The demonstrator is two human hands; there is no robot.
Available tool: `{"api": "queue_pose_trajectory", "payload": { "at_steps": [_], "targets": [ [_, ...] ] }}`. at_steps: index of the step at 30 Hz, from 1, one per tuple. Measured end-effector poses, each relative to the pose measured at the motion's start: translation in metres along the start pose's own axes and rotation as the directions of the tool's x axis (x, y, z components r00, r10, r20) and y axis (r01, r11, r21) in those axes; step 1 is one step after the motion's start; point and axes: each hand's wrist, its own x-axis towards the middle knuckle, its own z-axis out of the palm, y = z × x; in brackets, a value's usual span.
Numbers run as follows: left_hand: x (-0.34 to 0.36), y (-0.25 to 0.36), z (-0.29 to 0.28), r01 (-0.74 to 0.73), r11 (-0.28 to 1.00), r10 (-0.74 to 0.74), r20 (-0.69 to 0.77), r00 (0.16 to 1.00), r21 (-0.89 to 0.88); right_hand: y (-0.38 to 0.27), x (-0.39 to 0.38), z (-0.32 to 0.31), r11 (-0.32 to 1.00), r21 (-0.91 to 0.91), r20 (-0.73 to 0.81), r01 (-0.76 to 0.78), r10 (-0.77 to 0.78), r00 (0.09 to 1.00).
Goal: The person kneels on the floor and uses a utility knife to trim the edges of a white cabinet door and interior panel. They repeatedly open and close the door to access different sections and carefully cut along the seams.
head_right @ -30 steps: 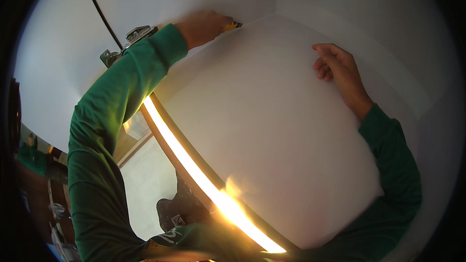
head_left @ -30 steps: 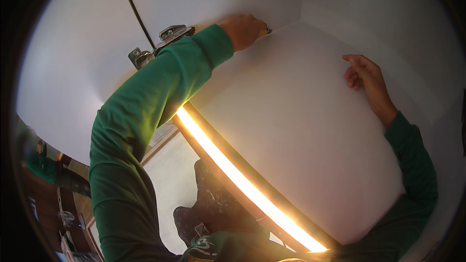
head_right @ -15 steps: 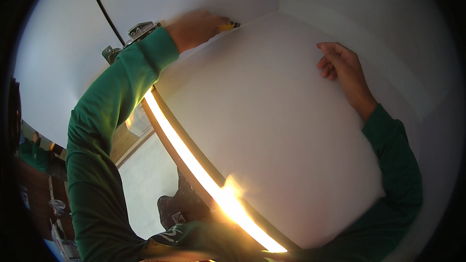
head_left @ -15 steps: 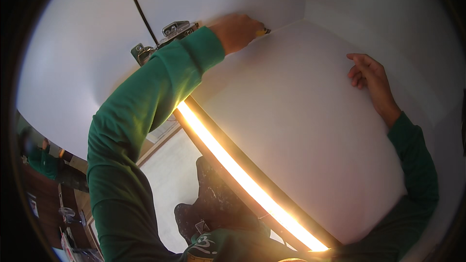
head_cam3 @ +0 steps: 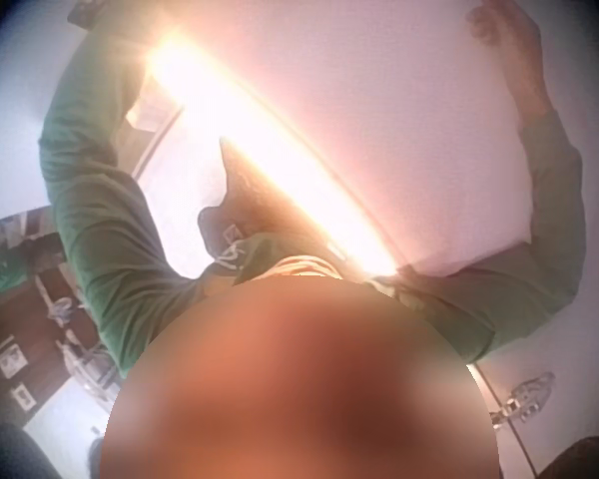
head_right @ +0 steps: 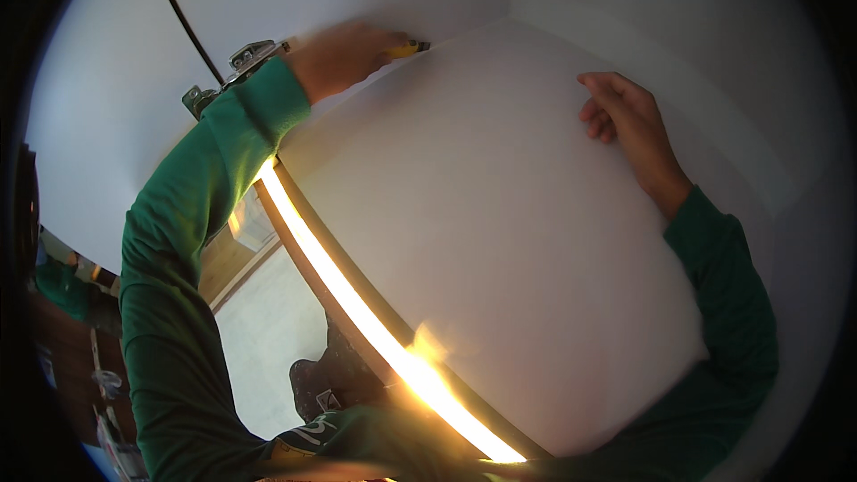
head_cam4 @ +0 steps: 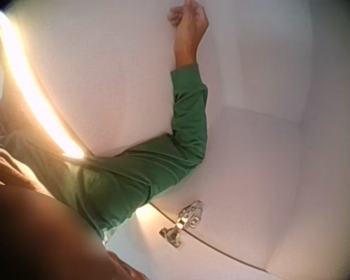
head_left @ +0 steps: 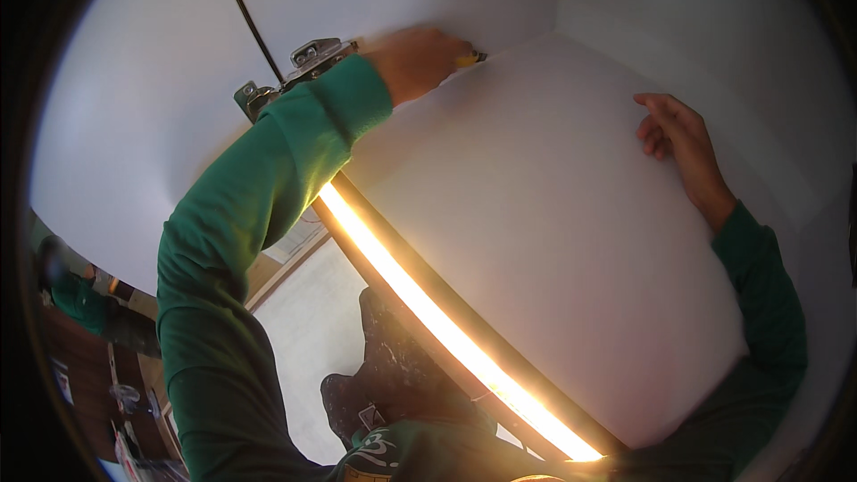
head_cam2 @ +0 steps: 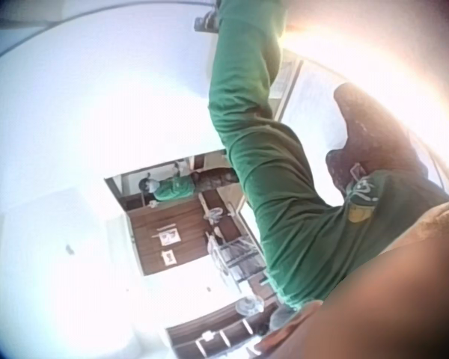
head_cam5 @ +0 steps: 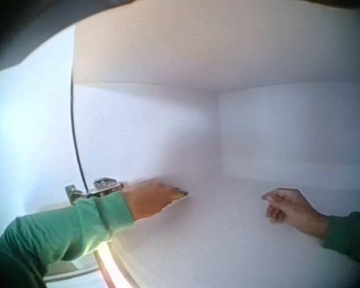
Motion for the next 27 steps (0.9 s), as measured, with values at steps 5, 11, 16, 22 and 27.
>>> {"api": "queue_pose_trajectory", "payload": {
  "at_steps": [5,11,16,22,27],
  "targets": [
    [-0.011,0.006,-0.005,0.100,0.995,-0.101,0.038,0.994,0.021,0.000,0.000,0.001,1.000,-0.002,0.000,-0.002,0.002,1.000],
    [-0.024,0.007,-0.005,0.066,0.997,-0.065,-0.029,0.997,0.034,0.000,0.000,0.002,1.000,-0.001,-0.003,-0.005,0.005,1.000],
    [-0.036,0.008,-0.009,0.048,0.997,-0.047,-0.016,0.999,0.054,0.000,0.000,0.003,1.000,-0.009,-0.005,-0.002,0.002,1.000],
    [-0.049,0.014,-0.014,0.049,0.998,-0.046,-0.066,0.997,0.045,0.000,-0.002,0.001,1.000,-0.014,-0.011,-0.009,0.009,1.000],
    [-0.057,0.019,-0.012,0.056,0.994,-0.048,-0.076,0.996,0.099,0.000,-0.006,0.001,1.000,-0.022,-0.017,-0.004,0.003,1.000]
  ]
}}
